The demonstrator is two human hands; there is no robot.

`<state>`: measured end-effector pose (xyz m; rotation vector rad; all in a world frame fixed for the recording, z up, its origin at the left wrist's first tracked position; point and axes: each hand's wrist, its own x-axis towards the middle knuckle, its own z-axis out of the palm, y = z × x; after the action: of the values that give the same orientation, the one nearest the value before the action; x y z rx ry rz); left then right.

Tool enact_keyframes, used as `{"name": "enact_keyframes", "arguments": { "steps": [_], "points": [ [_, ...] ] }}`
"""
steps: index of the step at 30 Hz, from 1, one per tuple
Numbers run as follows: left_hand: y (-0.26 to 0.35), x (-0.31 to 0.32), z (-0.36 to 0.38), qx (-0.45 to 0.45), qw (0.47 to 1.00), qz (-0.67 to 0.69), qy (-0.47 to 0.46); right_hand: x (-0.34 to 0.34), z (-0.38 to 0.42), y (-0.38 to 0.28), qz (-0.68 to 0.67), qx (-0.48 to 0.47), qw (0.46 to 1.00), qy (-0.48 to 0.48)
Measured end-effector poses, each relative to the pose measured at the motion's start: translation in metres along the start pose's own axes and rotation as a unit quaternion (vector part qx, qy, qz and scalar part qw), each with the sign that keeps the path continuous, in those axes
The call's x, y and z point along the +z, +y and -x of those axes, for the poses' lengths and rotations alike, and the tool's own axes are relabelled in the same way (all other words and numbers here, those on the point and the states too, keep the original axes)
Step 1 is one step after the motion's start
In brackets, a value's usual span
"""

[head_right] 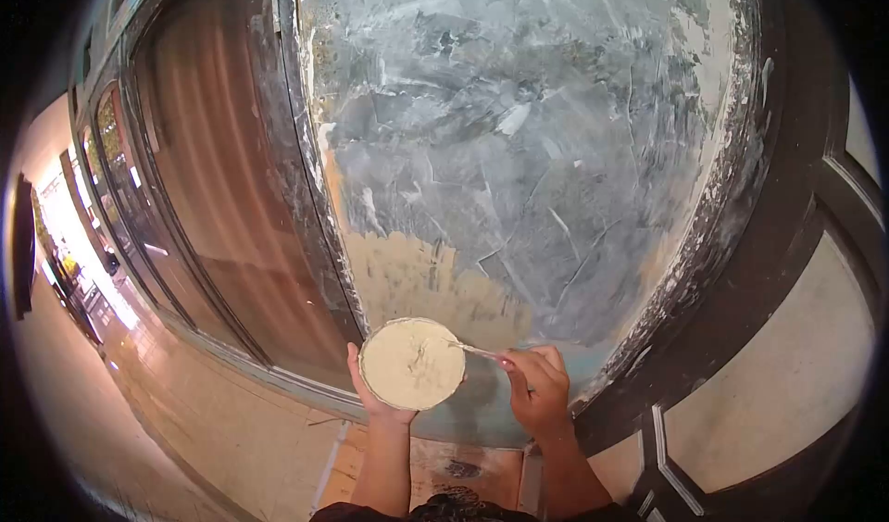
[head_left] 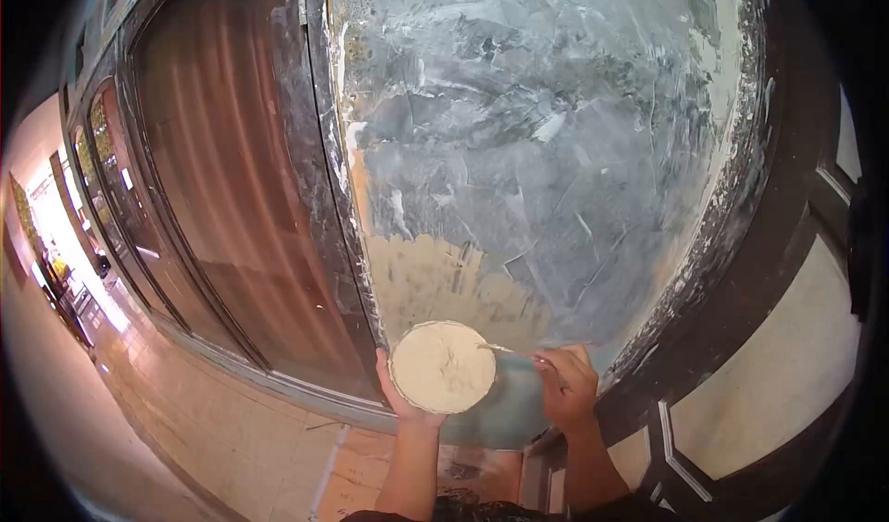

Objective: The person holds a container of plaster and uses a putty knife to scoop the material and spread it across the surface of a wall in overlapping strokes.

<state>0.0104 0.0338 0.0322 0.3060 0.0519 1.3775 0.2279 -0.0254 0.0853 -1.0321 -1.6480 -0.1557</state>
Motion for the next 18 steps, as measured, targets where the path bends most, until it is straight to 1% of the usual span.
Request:
{"name": "enact_keyframes", "arguments": {
  "steps": [1,2,3,4,5,7,8,10,11,12,14,15,17,18],
  "points": [
    [-0.004,0.002,-0.001,0.004,1.000,0.004,-0.003,-0.002,0.000,0.003,-0.016,0.026,0.999,0.016],
    [-0.008,0.004,0.001,0.022,0.999,0.015,0.024,-0.003,-0.001,0.007,-0.015,0.020,1.000,0.014],
    [-0.011,0.005,0.004,0.038,0.997,0.026,0.054,-0.002,0.001,0.011,-0.024,0.049,0.998,0.028],
    [-0.013,0.003,0.008,0.032,0.998,0.032,0.052,-0.001,0.002,0.014,-0.035,0.078,0.995,0.044],
    [-0.016,-0.003,0.011,0.035,0.997,0.035,0.051,0.001,0.001,0.019,-0.035,0.074,0.996,0.041],
    [-0.020,-0.017,0.019,0.034,0.999,0.032,-0.009,0.007,0.001,0.027,-0.047,0.109,0.991,0.062],
    [-0.022,-0.023,0.019,0.072,0.992,0.013,0.099,0.009,0.000,0.030,-0.050,0.108,0.991,0.061],
    [-0.018,-0.036,0.019,0.074,0.992,0.007,0.100,0.014,-0.011,0.036,-0.029,0.109,0.987,0.112],
    [-0.014,-0.041,0.018,0.072,0.992,0.001,0.103,0.017,-0.018,0.040,-0.031,0.108,0.987,0.115],
    [-0.009,-0.040,0.016,0.071,0.992,-0.001,0.101,0.019,-0.028,0.044,0.003,0.084,0.988,0.131],
    [0.002,-0.037,0.017,0.048,0.998,0.001,0.031,0.023,-0.048,0.049,0.056,0.056,0.987,0.141],
    [0.007,-0.042,0.013,0.046,0.999,0.000,0.029,0.026,-0.058,0.052,0.058,0.056,0.986,0.144],
    [0.015,-0.056,0.004,0.087,0.994,0.002,0.067,0.033,-0.075,0.057,0.114,0.002,0.986,0.121],
    [0.020,-0.048,0.005,0.079,0.995,0.017,0.052,0.037,-0.081,0.058,0.114,-0.004,0.986,0.120]
  ]
}}
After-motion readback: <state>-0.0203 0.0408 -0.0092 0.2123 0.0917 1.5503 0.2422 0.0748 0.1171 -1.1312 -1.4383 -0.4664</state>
